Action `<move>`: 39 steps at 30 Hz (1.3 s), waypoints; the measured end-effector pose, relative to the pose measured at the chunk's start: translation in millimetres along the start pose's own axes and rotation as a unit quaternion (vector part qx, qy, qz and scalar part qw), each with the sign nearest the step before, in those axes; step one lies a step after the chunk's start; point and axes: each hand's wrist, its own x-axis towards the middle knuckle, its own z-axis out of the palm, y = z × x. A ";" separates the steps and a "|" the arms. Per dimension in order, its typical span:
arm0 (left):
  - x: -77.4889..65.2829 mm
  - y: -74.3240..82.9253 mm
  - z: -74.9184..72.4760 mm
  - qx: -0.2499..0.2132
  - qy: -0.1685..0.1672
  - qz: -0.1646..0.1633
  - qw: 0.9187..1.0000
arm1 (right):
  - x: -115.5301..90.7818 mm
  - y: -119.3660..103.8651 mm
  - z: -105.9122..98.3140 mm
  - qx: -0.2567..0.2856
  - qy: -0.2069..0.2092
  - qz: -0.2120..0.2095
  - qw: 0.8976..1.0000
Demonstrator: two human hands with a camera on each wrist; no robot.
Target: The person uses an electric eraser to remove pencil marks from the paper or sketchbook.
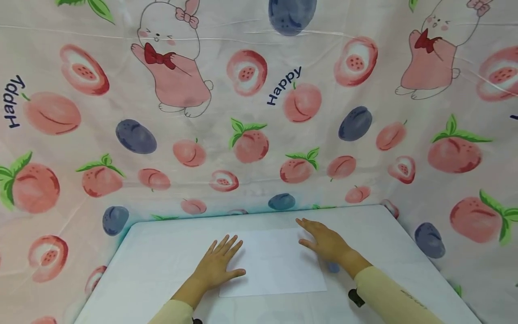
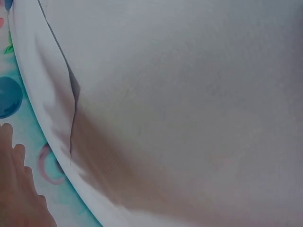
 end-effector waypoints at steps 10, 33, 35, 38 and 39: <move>0.5 -7.4 19.8 -0.032 -0.028 -0.032 0.999 | -19.8 18.9 11.2 0.050 0.003 0.146 0.988; 10.2 -5.9 26.8 -0.017 -0.063 -0.037 0.997 | -29.7 21.9 19.5 0.114 0.076 0.286 0.948; 10.2 -6.6 27.1 -0.016 -0.061 -0.032 0.998 | -29.8 21.1 21.8 0.114 0.080 0.288 0.947; 10.1 -7.8 28.5 -0.008 -0.069 -0.034 0.997 | -29.8 20.1 25.9 0.115 0.087 0.285 0.948; 10.0 -8.0 28.8 -0.006 -0.075 -0.037 0.996 | -29.9 20.0 27.6 0.115 0.089 0.283 0.948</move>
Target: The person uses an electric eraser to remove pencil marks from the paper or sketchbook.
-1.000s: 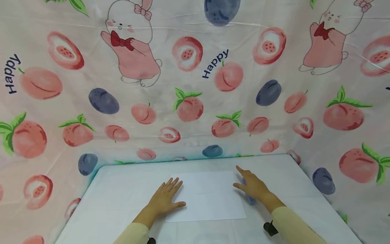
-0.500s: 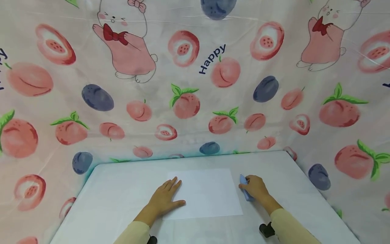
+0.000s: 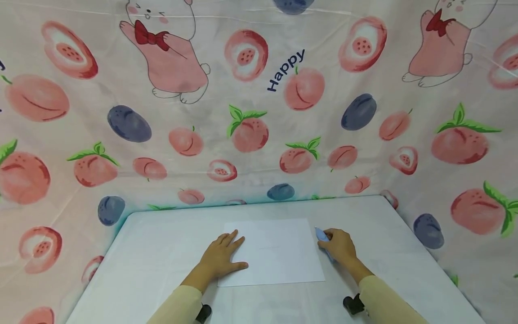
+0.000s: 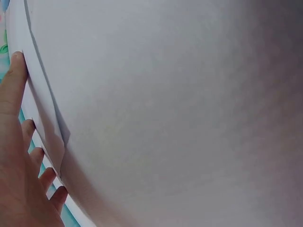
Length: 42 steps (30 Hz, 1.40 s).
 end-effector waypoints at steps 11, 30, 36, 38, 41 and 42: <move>1.5 2.8 -5.1 0.004 -0.009 -0.007 1.000 | 1.2 -0.8 5.9 0.035 0.042 -0.013 0.998; -2.6 3.7 -5.1 -0.016 -0.010 -0.011 1.000 | -8.4 -28.8 15.6 0.092 0.044 -0.044 0.994; -1.0 2.3 -4.4 -0.012 -0.009 -0.009 1.000 | -9.7 -30.9 17.3 0.108 0.039 -0.042 0.993; -0.4 1.8 -3.9 -0.010 -0.008 -0.008 1.000 | -9.9 -30.5 18.0 0.116 0.031 -0.042 0.992; 0.4 1.4 -3.3 -0.010 -0.008 -0.007 1.000 | -10.4 -30.0 19.0 0.128 0.017 -0.039 0.991; 0.6 1.3 -3.1 -0.010 -0.008 -0.007 1.000 | -10.6 -29.9 19.5 0.133 0.012 -0.039 0.990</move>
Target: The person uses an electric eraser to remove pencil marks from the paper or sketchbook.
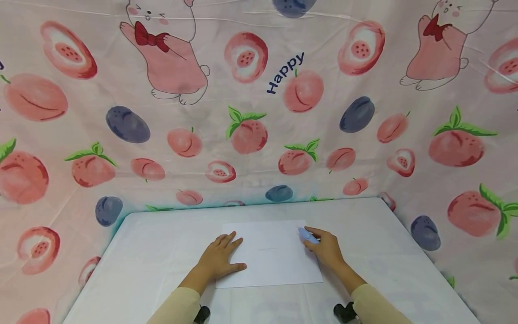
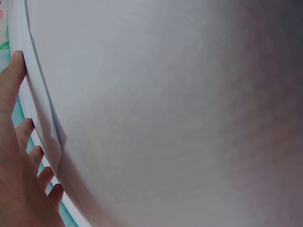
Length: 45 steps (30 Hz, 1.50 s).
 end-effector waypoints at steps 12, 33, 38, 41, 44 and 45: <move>1.7 -0.2 0.2 -0.006 0.003 -0.011 1.000 | -1.6 -0.7 6.0 0.064 -0.063 0.014 0.996; 18.4 12.4 -10.5 -0.036 -0.023 -0.006 0.999 | -1.8 -2.9 17.3 0.103 -0.152 0.016 0.983; 17.1 14.0 -10.3 -0.036 -0.030 0.001 0.999 | 0.8 -2.9 18.3 0.105 -0.180 0.003 0.978; 16.6 13.2 -8.7 -0.026 -0.031 0.004 0.999 | 1.7 -3.3 17.6 0.109 -0.197 -0.001 0.974; 16.5 12.1 -7.0 -0.019 -0.030 0.006 0.999 | 2.3 -3.3 17.0 0.110 -0.210 -0.003 0.971; 16.7 11.6 -6.4 -0.016 -0.031 0.006 0.999 | 2.5 -3.1 16.7 0.109 -0.213 -0.005 0.971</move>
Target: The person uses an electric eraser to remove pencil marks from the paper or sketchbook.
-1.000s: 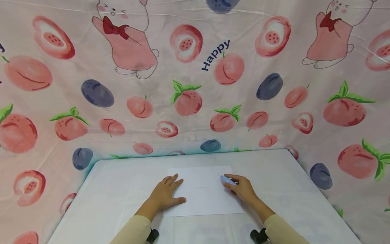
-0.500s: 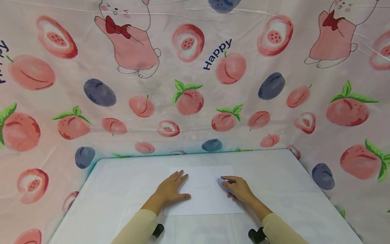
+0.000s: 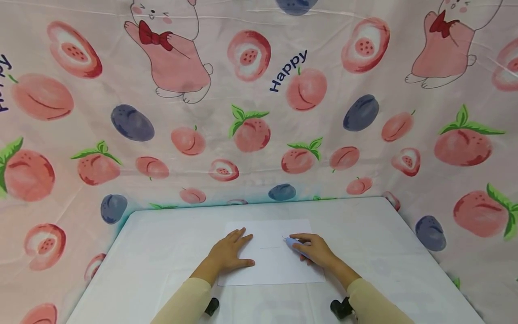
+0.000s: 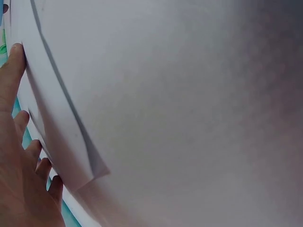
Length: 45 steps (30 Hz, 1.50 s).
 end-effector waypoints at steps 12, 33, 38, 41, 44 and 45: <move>0.6 -0.7 0.3 0.006 -0.001 0.007 1.000 | 1.0 3.3 -3.7 -0.020 -0.016 -0.006 1.000; -8.6 0.8 8.7 -0.003 -0.019 -0.007 1.000 | 1.6 8.5 -7.3 -0.018 -0.098 -0.015 0.995; -10.0 1.2 11.0 -0.004 -0.013 -0.010 1.000 | 3.7 9.4 -9.6 -0.023 -0.116 -0.012 0.993; -6.3 0.1 9.9 -0.001 -0.006 -0.008 1.000 | 7.4 7.2 -13.6 -0.026 -0.124 -0.015 0.992; -3.0 -1.3 6.5 0.002 -0.008 -0.005 1.000 | 10.9 4.8 -17.6 -0.031 -0.131 -0.025 0.991; -2.0 -1.7 5.0 0.003 -0.008 -0.005 1.000 | 12.3 4.1 -18.7 -0.031 -0.133 -0.029 0.990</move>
